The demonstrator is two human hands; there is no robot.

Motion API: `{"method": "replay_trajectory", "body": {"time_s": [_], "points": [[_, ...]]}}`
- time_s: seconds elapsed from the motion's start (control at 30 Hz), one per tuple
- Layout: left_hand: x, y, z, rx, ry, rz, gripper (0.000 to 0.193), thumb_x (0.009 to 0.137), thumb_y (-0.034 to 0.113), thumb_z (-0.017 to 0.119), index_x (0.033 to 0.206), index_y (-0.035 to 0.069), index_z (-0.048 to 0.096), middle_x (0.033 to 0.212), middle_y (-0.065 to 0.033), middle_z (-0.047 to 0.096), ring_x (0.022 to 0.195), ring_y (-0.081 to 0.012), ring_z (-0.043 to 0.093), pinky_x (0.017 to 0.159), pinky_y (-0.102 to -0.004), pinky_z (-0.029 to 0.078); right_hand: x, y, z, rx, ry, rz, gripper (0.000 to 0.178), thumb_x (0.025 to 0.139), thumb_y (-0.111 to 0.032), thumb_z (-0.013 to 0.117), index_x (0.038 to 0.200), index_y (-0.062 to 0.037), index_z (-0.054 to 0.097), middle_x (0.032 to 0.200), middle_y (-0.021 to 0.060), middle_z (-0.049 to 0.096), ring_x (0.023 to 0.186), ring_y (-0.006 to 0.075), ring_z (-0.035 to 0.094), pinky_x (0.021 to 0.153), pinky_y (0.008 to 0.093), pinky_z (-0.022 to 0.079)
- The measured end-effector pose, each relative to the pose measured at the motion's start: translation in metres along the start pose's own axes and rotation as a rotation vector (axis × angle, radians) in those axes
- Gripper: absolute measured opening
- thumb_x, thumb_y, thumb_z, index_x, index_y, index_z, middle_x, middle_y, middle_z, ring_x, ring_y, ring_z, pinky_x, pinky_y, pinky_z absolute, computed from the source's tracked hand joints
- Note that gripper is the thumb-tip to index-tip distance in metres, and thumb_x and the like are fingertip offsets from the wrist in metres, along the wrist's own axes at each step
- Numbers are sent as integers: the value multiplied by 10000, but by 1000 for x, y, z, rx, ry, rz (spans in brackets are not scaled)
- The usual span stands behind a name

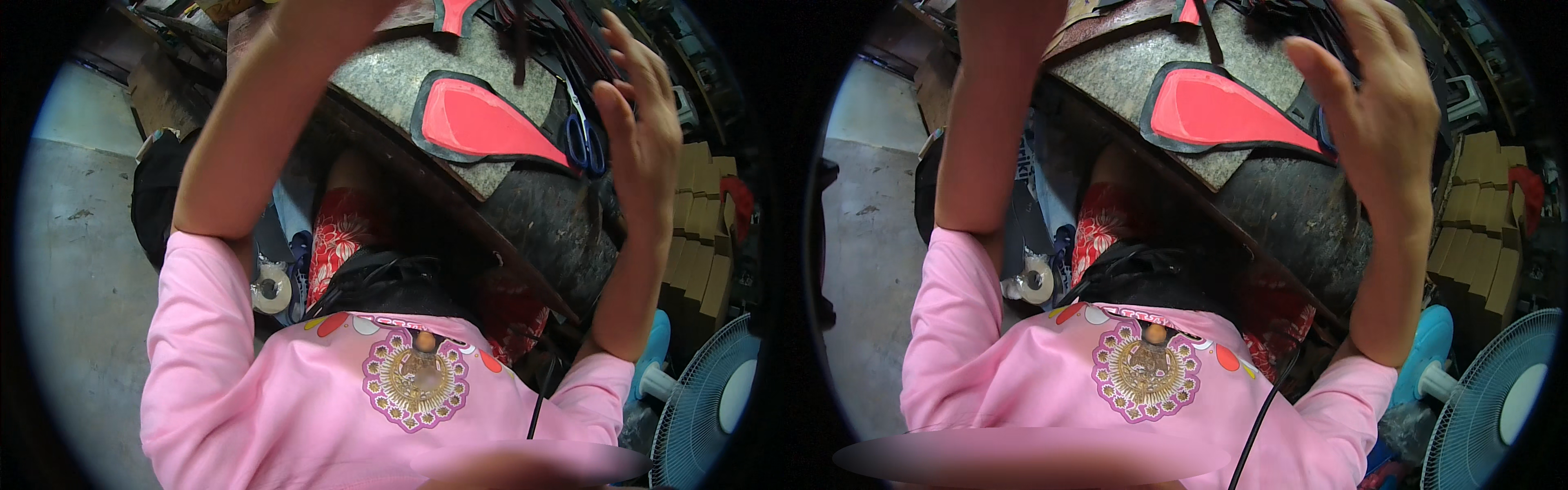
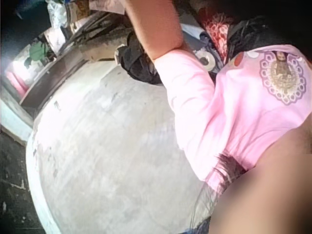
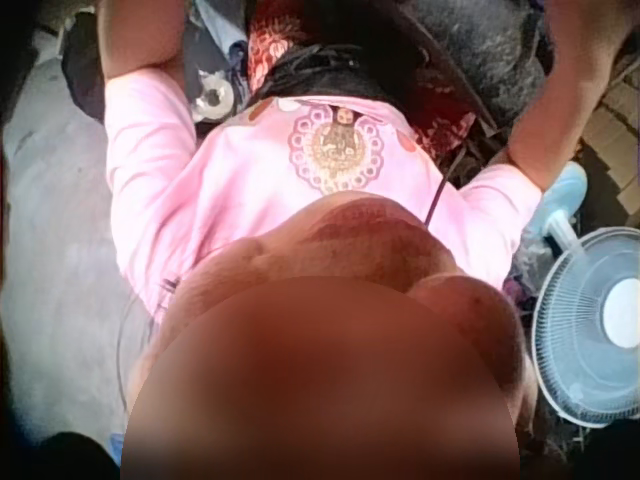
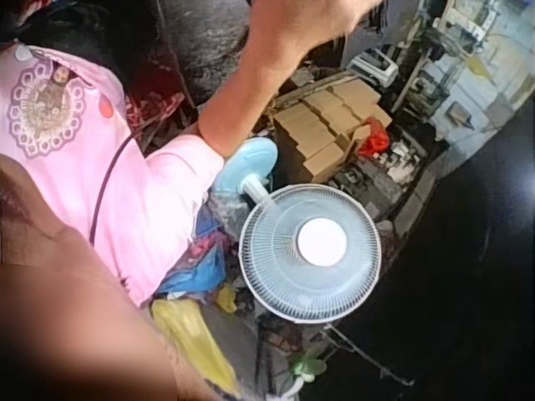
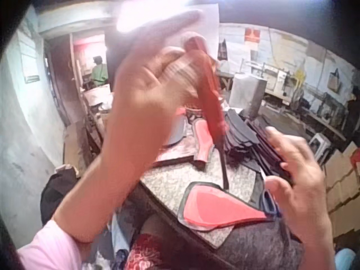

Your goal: The person sorts through a pile of black and pink insole-shaped pieces, then aligns a pink piece with a black piece. They use a red-handled tool to press the edges together, then set the assembled unit aside.

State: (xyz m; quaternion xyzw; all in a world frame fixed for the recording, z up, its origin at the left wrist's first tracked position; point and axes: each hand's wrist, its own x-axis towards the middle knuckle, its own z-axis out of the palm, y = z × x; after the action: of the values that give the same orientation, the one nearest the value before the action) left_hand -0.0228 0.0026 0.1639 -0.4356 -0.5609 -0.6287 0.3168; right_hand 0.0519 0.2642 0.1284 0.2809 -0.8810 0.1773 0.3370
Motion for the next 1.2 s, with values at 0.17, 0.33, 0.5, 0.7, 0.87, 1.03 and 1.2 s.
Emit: {"method": "replay_trajectory", "body": {"time_s": [0.17,0.33,0.5,0.7,0.87,1.03,1.2], "points": [[-46,1,27,-225,-122,-173,453,1054,186,539,1452,12,411,1160,-127,621,979,-139,635,804,-254,529,-7,-24,40,491,-297,208,322,1027,-339,594,1173,-63,673,908,46,687,779,152,665,698,319,513],[-78,-21,18,75,-238,-353,587,1018,239,608,1502,54,333,1259,-148,567,1115,-179,586,913,-329,499,-24,-9,65,1003,-160,546,264,1046,-257,572,1072,-14,671,771,17,614,700,98,624,695,253,505],[-117,-32,13,846,-472,-145,546,853,369,750,1264,26,643,1216,-146,646,1144,-344,579,989,-420,486,-28,27,71,1422,108,755,283,1075,-296,493,1024,-48,618,888,105,684,772,199,694,817,350,573],[-130,-28,8,790,-643,-305,690,744,367,833,1303,23,620,1117,-144,624,1064,-330,576,937,-404,480,-31,48,65,1506,139,767,303,1078,-303,479,1131,-45,630,1097,127,692,1026,230,657,890,339,502],[-131,-16,8,719,-698,-482,677,690,310,872,1256,28,633,1039,-141,598,1009,-322,577,882,-396,475,-34,50,57,1494,163,675,290,1056,-253,529,1110,-1,661,1009,145,715,892,240,670,826,354,520],[-131,-7,11,709,-625,-480,575,693,263,871,1156,20,633,1033,-140,613,1011,-327,591,889,-386,476,-34,51,56,1436,276,652,223,1025,-162,549,1104,18,655,1057,180,720,930,265,694,857,370,555],[-134,11,18,310,-411,-678,401,770,57,790,1138,20,637,1054,-105,670,981,-193,651,884,-294,508,-32,56,50,1437,365,608,181,999,-113,567,1091,15,656,1082,206,711,988,295,707,937,393,577]]}}
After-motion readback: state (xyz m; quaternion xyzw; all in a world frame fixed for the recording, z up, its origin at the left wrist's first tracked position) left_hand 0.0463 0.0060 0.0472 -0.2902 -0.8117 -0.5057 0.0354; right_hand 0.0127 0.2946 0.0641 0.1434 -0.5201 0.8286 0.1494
